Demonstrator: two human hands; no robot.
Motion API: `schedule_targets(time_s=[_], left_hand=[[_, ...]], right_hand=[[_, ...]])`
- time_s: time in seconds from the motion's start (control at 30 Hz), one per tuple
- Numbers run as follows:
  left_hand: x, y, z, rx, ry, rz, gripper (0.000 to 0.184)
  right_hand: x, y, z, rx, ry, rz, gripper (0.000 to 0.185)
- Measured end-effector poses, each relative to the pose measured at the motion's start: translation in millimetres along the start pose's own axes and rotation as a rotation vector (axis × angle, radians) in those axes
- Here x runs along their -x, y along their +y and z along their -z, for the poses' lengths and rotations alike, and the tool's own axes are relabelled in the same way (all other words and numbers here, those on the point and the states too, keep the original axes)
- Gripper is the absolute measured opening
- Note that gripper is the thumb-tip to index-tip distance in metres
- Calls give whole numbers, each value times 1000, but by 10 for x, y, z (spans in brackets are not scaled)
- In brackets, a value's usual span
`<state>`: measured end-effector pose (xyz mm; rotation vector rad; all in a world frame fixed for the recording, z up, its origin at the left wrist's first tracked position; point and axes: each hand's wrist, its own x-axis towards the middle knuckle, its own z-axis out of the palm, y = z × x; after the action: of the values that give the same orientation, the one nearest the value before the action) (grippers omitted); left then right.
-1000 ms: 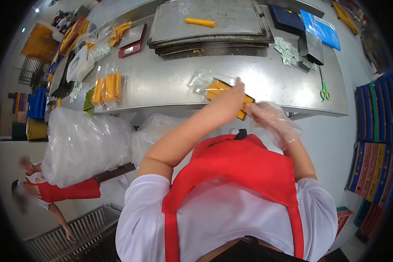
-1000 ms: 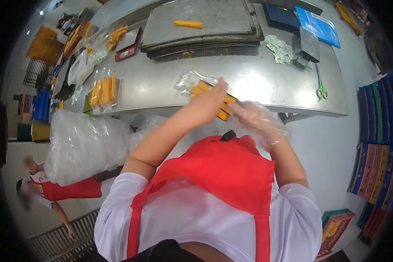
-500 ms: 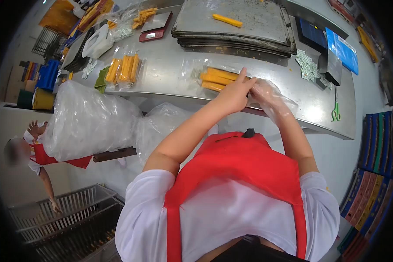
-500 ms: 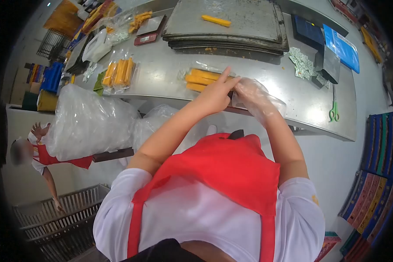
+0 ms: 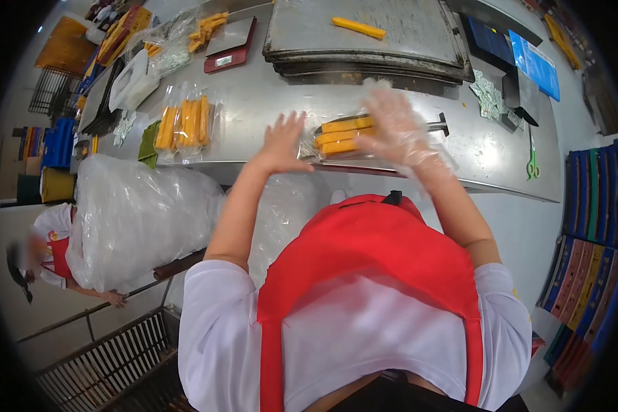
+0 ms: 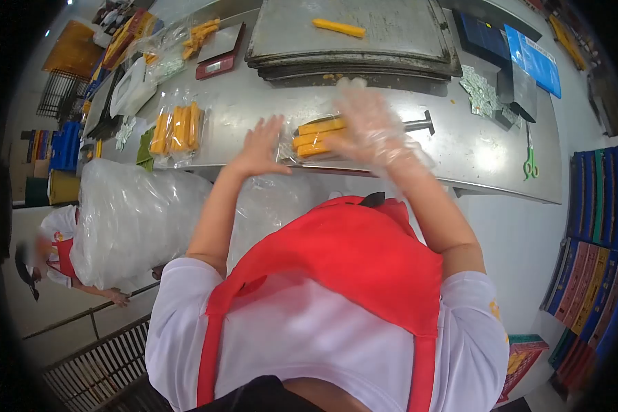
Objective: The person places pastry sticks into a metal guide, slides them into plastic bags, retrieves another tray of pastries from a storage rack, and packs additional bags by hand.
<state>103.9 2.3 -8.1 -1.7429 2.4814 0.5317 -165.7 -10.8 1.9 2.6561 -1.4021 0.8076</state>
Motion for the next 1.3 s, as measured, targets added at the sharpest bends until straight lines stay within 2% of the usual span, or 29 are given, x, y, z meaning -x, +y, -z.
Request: schedule_targets(time_s=[0.07,0.13,0.17,0.23,0.27,0.33,0.37,0.4,0.47,0.5,0.53,0.57,0.63,0.67,0.7,0.77,0.8,0.87,0.93,1.0,1.03,1.17,1.23,1.27,1.3], left_hand=[[-8,4,-95,0,27,-48,110],[-39,-43,-33,111,87,-27,84],[-32,-52,47,118,79,-31,84],[-2,-72,295,-11,218,-258,59],[-29,-88,396,-5,222,-262,59],[-75,-160,543,28,318,-272,44],[-106,-211,574,-109,136,-135,57],[-87,-179,535,-110,136,-135,57],[-110,64,432,149,285,-389,76],[-162,227,340,61,277,-388,85],[-230,379,246,-29,276,-386,94],[-308,478,168,-30,282,-386,94],[-473,581,89,-18,25,-269,97],[-512,593,112,-18,34,-267,97],[-512,610,111,-20,45,-278,96],[-515,660,79,-16,55,-279,95],[-542,697,68,-21,59,-311,92],[-604,798,70,-28,67,-325,89],[-651,946,52,45,121,-450,83],[-685,994,-16,74,191,-472,82],[-698,1011,-41,95,264,-510,80],[-718,1029,-7,75,217,-492,83],[-658,923,-52,-29,323,-479,87],[-595,871,-48,-118,347,-440,88],[-548,808,-29,-125,349,-418,88]], right_hand=[[-41,-150,-42,35,-72,68,69],[-83,-212,-34,29,-417,-52,74],[-77,-207,-60,5,-415,-72,75],[-52,-212,-95,22,-417,-77,75],[-68,-193,-103,43,-399,-70,76],[-64,-180,-137,51,-375,-70,76],[-57,-193,-144,52,-350,-71,76],[-59,-210,-133,51,-349,-72,76],[-88,-227,-87,20,-393,-108,72],[-44,-210,-92,19,-400,-113,72],[-10,-145,-101,-147,-284,-149,66],[4,-71,-89,-310,-159,-180,60],[-8,97,217,-408,111,-319,54],[206,433,40,-234,231,-598,50],[187,498,326,-510,278,-647,52],[417,642,338,-682,284,-1087,57],[430,681,381,-686,275,-1080,57],[368,688,412,-441,-194,-1067,57],[320,465,286,-357,-185,-988,56],[318,286,219,-377,-165,-922,59],[336,311,207,-378,-257,-910,65],[447,487,57,-281,-149,-828,66],[594,761,-80,-750,-57,-997,57],[539,718,36,-787,9,-1027,55],[621,871,77,-605,-86,-1032,53]])
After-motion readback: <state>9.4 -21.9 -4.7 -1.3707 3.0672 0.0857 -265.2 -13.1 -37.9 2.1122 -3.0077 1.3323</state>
